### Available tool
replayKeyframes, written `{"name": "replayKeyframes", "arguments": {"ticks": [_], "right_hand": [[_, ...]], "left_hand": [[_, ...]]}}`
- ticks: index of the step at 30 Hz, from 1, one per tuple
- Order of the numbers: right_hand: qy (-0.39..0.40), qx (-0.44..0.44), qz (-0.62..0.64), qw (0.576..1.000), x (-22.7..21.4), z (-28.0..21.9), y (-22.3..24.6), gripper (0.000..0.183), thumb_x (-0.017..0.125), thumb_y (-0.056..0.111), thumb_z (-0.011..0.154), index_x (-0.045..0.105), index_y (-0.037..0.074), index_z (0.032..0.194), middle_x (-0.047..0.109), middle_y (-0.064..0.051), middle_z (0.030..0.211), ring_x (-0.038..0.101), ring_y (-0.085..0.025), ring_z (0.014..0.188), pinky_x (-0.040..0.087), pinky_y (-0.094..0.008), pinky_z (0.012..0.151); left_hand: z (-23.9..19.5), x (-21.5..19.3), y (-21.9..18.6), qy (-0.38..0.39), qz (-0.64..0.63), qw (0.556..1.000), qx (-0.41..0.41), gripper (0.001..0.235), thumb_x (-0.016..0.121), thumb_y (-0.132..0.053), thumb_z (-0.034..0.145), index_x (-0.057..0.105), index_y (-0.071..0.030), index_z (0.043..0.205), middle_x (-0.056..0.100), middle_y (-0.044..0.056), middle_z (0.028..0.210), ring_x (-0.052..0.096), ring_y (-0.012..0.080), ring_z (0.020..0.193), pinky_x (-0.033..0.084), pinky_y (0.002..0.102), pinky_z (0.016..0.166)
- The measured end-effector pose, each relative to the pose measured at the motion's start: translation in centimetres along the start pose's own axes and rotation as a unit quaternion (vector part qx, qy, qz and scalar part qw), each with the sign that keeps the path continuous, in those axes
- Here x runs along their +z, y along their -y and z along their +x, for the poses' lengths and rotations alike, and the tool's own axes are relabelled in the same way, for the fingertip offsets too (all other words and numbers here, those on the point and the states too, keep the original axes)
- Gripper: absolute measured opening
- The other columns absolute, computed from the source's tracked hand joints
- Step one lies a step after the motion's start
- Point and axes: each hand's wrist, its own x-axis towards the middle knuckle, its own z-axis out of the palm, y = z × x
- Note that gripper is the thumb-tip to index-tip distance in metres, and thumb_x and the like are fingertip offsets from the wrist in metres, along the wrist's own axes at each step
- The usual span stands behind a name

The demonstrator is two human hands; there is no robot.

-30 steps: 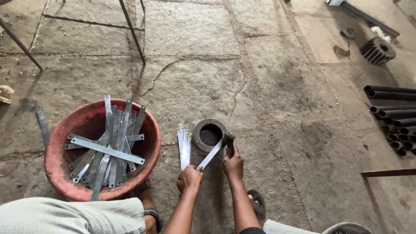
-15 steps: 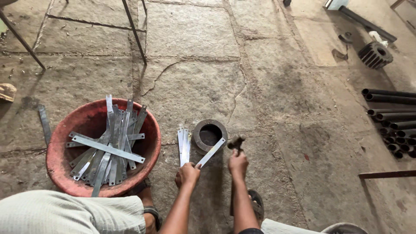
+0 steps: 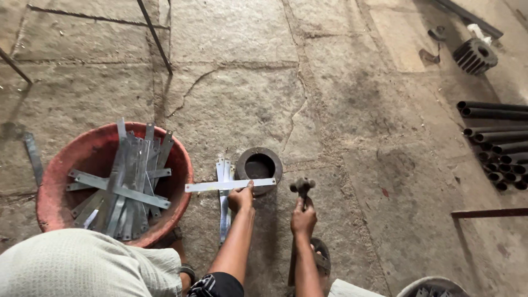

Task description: The person picks up metal strips from a container, places them on a circular metal anvil, and hammers them by hand. They move the processed strips into different piles on the floor and in other containers.

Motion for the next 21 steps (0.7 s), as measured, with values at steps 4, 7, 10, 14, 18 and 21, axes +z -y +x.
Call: {"name": "replayKeyframes", "arguments": {"ticks": [4, 7, 10, 14, 18, 21], "right_hand": [[0.035, 0.014, 0.055, 0.998, -0.5, -1.6, 4.7, 0.030, 0.059, 0.027, 0.099, 0.070, 0.009, 0.120, 0.072, -0.018, 0.080, 0.068, -0.028, 0.069, 0.050, -0.044, 0.066], [0.030, -0.028, 0.105, 0.994, -1.0, -2.8, 7.8, 0.026, 0.060, 0.021, 0.099, 0.068, 0.005, 0.118, 0.068, -0.012, 0.074, 0.061, -0.021, 0.062, 0.047, -0.040, 0.059], [0.027, -0.089, 0.175, 0.980, -2.1, -3.3, 10.3, 0.023, 0.057, 0.016, 0.102, 0.067, 0.003, 0.118, 0.062, -0.006, 0.070, 0.055, -0.015, 0.058, 0.042, -0.036, 0.053], [0.005, -0.127, 0.244, 0.961, -2.9, -3.6, 11.4, 0.019, 0.056, 0.011, 0.104, 0.064, 0.000, 0.118, 0.055, -0.002, 0.065, 0.045, -0.011, 0.053, 0.033, -0.032, 0.047], [0.011, -0.132, 0.276, 0.952, -1.6, -4.1, 8.8, 0.018, 0.053, 0.012, 0.105, 0.061, 0.001, 0.116, 0.058, -0.003, 0.067, 0.051, -0.011, 0.053, 0.038, -0.031, 0.047], [0.013, -0.135, 0.093, 0.986, 0.8, -4.5, 5.8, 0.023, 0.055, 0.015, 0.100, 0.067, 0.003, 0.115, 0.068, -0.012, 0.070, 0.065, -0.023, 0.057, 0.048, -0.036, 0.050]], "left_hand": [[0.7, 0.2, 1.3, -0.069, 0.102, 0.988, 0.090, 0.050, 0.092, -0.052, 0.067, 0.077, -0.005, 0.078, 0.077, 0.015, 0.080, 0.075, 0.0327, 0.074, 0.057, 0.045, 0.073], [1.1, 0.4, 2.3, -0.076, 0.120, 0.986, 0.088, 0.050, 0.090, -0.053, 0.068, 0.077, -0.006, 0.078, 0.077, 0.016, 0.080, 0.075, 0.0350, 0.076, 0.058, 0.047, 0.075], [1.2, 0.1, 2.7, -0.086, 0.142, 0.981, 0.097, 0.048, 0.091, -0.051, 0.069, 0.077, -0.006, 0.079, 0.077, 0.016, 0.082, 0.074, 0.0369, 0.077, 0.057, 0.048, 0.076], [0.3, 0.3, 2.6, -0.107, 0.136, 0.981, 0.092, 0.046, 0.090, -0.047, 0.070, 0.075, -0.006, 0.082, 0.077, 0.015, 0.083, 0.074, 0.0386, 0.079, 0.057, 0.050, 0.074], [-0.4, 0.3, 1.8, -0.105, 0.120, 0.983, 0.092, 0.041, 0.088, -0.046, 0.073, 0.075, -0.007, 0.081, 0.077, 0.014, 0.082, 0.074, 0.0374, 0.078, 0.057, 0.049, 0.075], [-1.0, 0.1, 1.2, -0.105, 0.101, 0.986, 0.083, 0.040, 0.088, -0.044, 0.074, 0.075, -0.007, 0.081, 0.077, 0.014, 0.082, 0.075, 0.0364, 0.078, 0.057, 0.049, 0.074]]}}
